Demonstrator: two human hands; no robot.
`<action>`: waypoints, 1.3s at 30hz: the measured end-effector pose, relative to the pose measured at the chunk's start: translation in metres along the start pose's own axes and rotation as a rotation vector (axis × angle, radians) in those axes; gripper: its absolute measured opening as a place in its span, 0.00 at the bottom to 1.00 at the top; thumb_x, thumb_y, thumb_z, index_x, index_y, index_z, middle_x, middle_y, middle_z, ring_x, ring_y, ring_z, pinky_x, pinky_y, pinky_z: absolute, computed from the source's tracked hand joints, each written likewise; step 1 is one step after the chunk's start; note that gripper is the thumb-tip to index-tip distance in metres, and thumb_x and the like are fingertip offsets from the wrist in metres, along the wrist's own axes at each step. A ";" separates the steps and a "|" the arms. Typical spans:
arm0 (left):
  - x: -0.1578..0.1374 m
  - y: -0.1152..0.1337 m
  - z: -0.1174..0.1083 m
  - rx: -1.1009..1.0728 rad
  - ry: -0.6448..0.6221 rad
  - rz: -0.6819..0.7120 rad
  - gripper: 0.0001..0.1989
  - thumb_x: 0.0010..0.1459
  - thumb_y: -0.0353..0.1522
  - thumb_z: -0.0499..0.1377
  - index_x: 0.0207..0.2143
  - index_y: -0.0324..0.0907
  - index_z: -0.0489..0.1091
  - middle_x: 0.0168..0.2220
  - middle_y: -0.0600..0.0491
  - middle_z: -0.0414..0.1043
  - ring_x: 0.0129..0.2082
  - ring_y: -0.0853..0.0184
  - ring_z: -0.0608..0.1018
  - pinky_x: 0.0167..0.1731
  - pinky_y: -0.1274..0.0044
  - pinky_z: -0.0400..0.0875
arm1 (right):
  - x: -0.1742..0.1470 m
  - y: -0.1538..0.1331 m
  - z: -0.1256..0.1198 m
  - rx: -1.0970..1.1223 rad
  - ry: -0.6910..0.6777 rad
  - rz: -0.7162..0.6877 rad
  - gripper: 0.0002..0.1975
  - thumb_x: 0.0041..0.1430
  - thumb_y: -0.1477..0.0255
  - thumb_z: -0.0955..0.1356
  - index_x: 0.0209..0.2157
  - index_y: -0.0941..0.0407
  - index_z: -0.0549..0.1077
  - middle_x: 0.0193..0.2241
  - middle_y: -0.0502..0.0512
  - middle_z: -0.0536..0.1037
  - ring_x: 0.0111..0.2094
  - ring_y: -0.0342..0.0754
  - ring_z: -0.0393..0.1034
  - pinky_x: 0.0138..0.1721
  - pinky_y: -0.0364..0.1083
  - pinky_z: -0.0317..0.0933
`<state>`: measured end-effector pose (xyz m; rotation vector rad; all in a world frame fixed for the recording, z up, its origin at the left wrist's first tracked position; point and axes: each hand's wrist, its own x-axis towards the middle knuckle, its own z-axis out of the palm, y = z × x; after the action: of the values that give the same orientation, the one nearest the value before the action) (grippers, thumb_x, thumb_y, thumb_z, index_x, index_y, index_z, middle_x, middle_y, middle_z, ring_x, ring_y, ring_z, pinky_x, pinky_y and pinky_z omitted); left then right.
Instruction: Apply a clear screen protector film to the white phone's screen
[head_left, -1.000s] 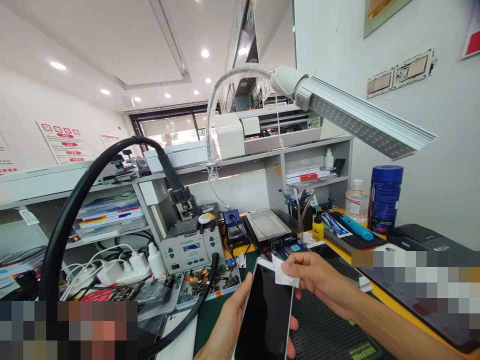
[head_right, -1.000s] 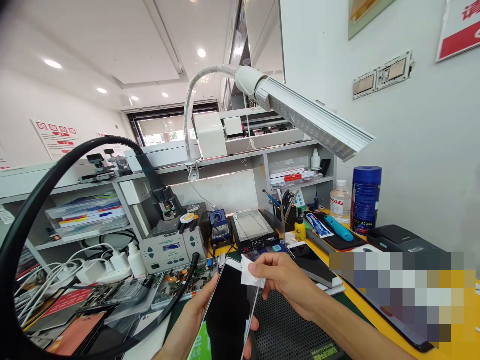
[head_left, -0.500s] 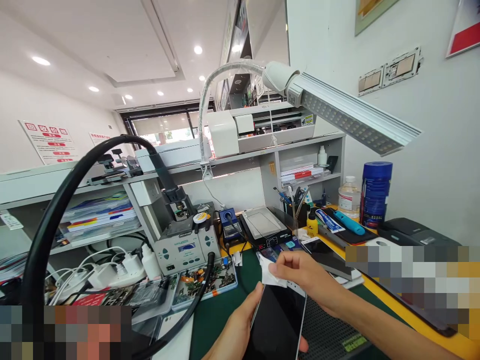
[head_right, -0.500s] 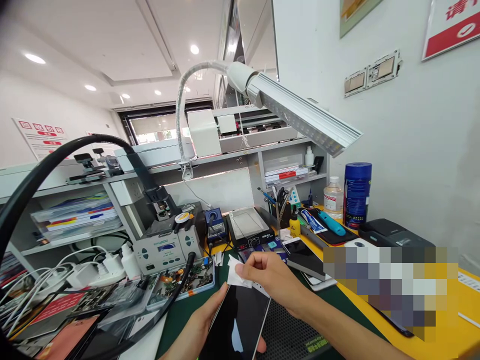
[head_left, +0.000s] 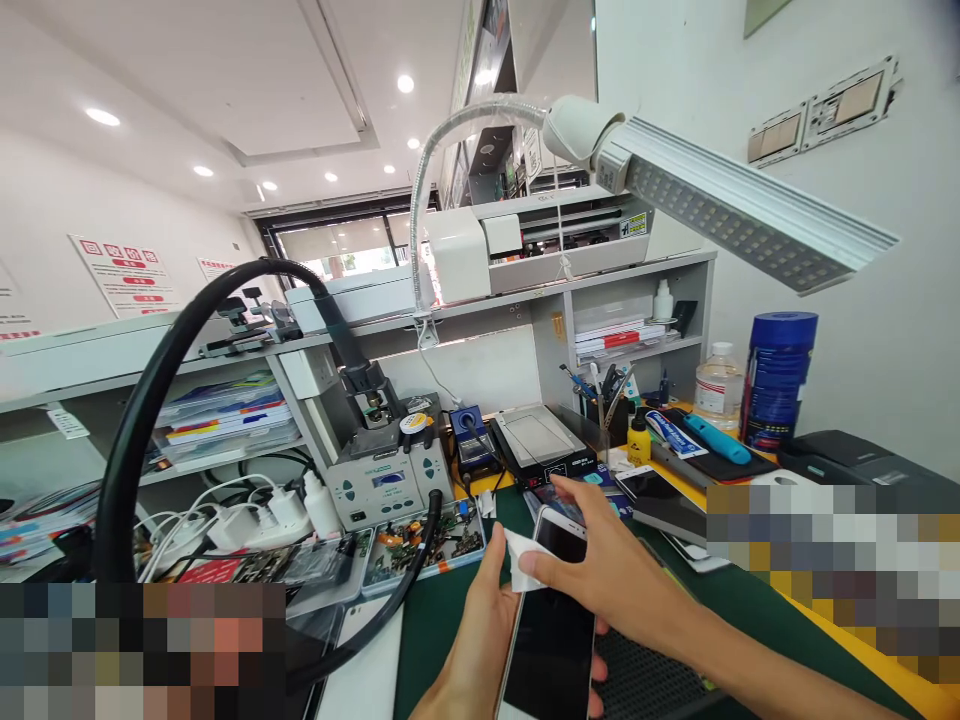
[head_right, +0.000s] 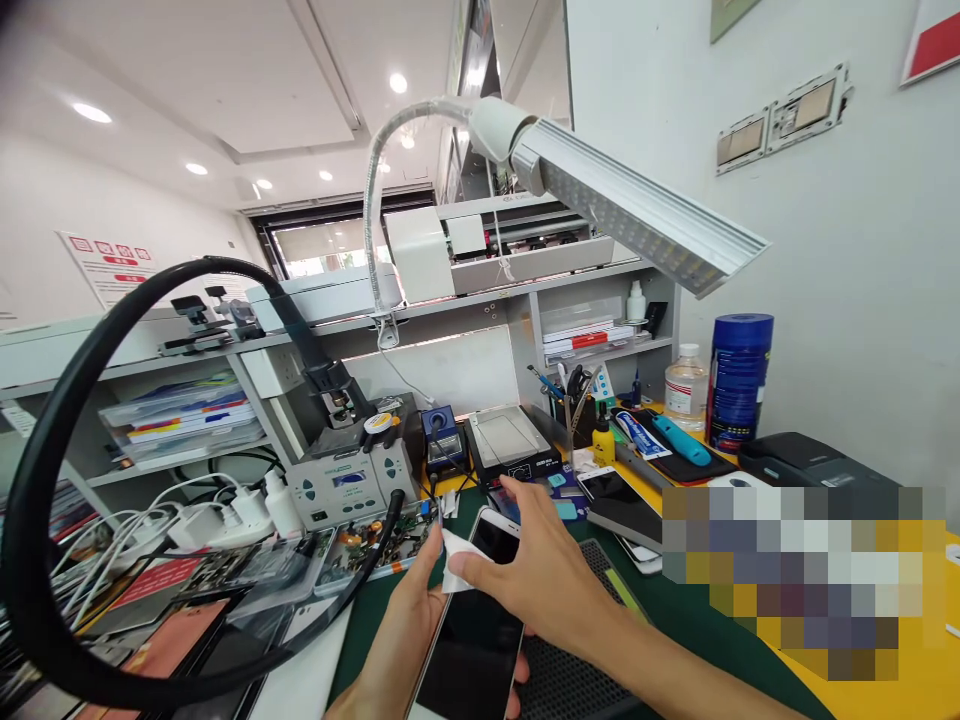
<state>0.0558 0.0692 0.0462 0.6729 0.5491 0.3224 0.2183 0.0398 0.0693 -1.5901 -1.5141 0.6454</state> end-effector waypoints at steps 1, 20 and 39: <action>0.000 0.000 0.002 -0.036 0.022 0.025 0.56 0.56 0.68 0.36 0.40 0.24 0.78 0.26 0.36 0.78 0.21 0.57 0.80 0.25 0.72 0.72 | -0.001 -0.001 0.002 -0.049 0.013 -0.014 0.50 0.50 0.50 0.74 0.69 0.52 0.53 0.68 0.65 0.56 0.67 0.66 0.54 0.62 0.59 0.58; -0.009 0.013 0.012 -0.382 0.132 0.416 0.35 0.68 0.51 0.47 0.58 0.31 0.71 0.43 0.39 0.81 0.45 0.49 0.82 0.53 0.62 0.71 | -0.022 0.000 0.037 -0.397 -0.161 -0.322 0.66 0.49 0.50 0.73 0.73 0.66 0.33 0.73 0.66 0.26 0.72 0.66 0.17 0.71 0.66 0.31; -0.018 0.021 -0.001 -0.358 0.197 0.475 0.37 0.68 0.51 0.48 0.50 0.23 0.75 0.35 0.34 0.81 0.34 0.50 0.83 0.42 0.63 0.76 | -0.019 -0.005 -0.004 0.018 -0.471 -0.209 0.42 0.64 0.51 0.67 0.72 0.52 0.49 0.73 0.61 0.49 0.72 0.64 0.42 0.68 0.59 0.49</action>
<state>0.0383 0.0770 0.0666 0.4174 0.4962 0.9176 0.2162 0.0196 0.0720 -1.2952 -1.9772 0.9551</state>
